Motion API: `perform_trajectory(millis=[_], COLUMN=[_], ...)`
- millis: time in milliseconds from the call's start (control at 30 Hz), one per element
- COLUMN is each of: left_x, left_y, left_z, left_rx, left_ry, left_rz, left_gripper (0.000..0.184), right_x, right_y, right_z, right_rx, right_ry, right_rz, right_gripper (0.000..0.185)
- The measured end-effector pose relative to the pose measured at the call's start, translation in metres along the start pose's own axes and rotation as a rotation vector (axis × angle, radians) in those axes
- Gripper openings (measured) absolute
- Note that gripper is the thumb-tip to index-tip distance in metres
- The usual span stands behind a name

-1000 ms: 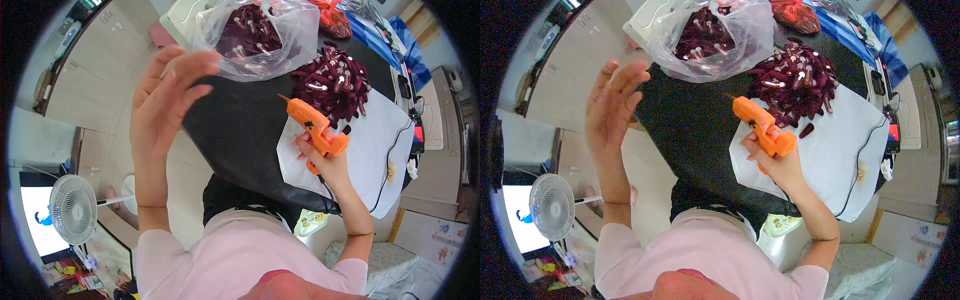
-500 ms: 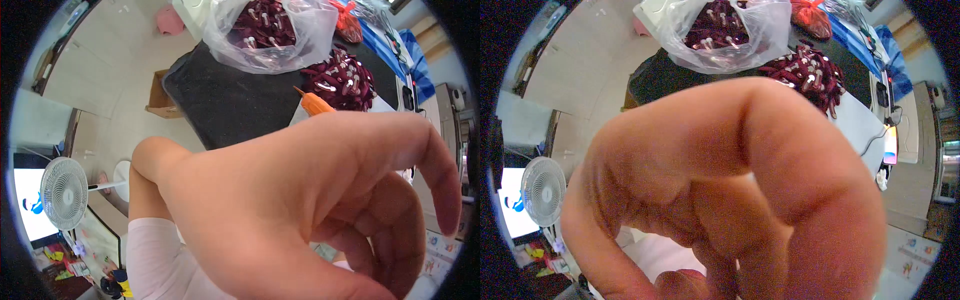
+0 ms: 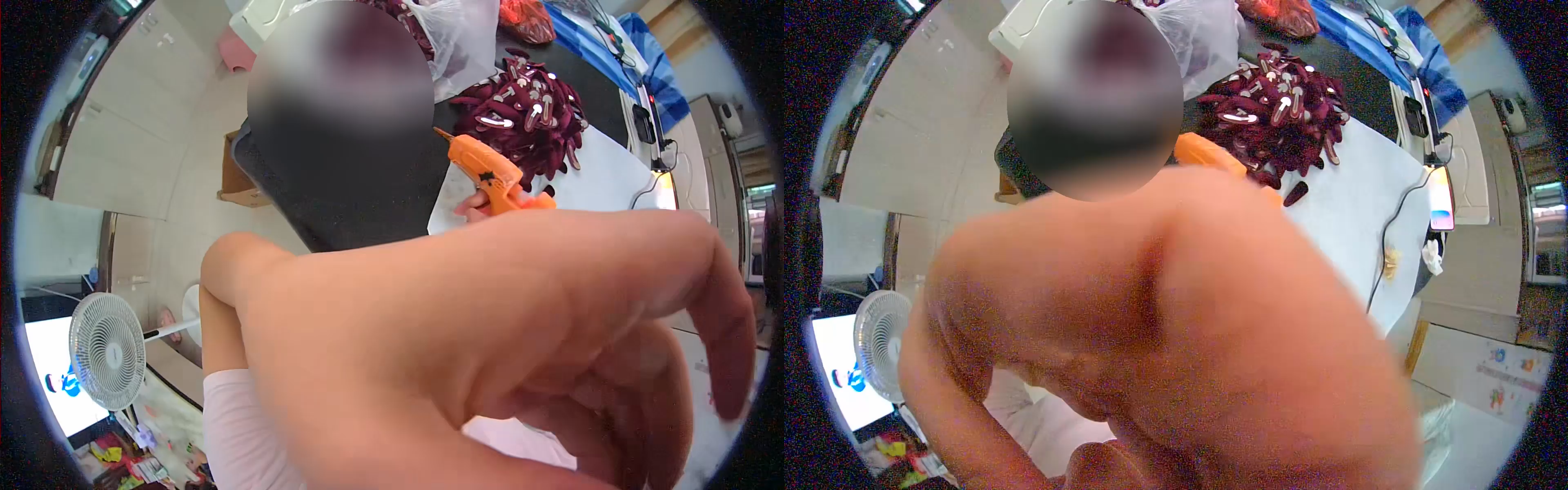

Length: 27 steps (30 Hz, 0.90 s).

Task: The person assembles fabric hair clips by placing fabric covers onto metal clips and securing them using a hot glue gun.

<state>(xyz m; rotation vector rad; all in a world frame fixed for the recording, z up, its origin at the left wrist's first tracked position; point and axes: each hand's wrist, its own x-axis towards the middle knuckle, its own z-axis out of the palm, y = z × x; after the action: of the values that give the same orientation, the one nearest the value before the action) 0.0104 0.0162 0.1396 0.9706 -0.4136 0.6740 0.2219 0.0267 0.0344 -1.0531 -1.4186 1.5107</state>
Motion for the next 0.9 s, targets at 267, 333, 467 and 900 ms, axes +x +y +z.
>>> perform_trajectory(millis=[267, 333, 467, 900], left_x=[-0.012, -0.022, -0.074, -0.077], left_y=[0.033, 0.052, 0.071, 0.045], left_z=[-0.005, -0.023, -0.122, -0.254], left_rx=[0.09, 0.3, 1.298, 2.031], left_ry=[0.214, 0.502, 1.144, 1.166], left_rz=[0.122, 0.218, -0.013, -0.467], left_gripper=[0.044, 0.044, 0.035, 0.036], right_x=[0.008, 0.012, 0.012, 0.015], right_y=[-0.008, -0.002, -0.013, 0.002], right_z=[0.012, 0.009, 0.006, -0.003], right_rx=[0.053, 0.049, -0.017, 0.008], right_ry=[-0.095, -0.146, -0.157, -0.214], right_rz=[-0.035, -0.056, 0.088, 0.089], right_gripper=[0.044, 0.043, 0.042, 0.032])
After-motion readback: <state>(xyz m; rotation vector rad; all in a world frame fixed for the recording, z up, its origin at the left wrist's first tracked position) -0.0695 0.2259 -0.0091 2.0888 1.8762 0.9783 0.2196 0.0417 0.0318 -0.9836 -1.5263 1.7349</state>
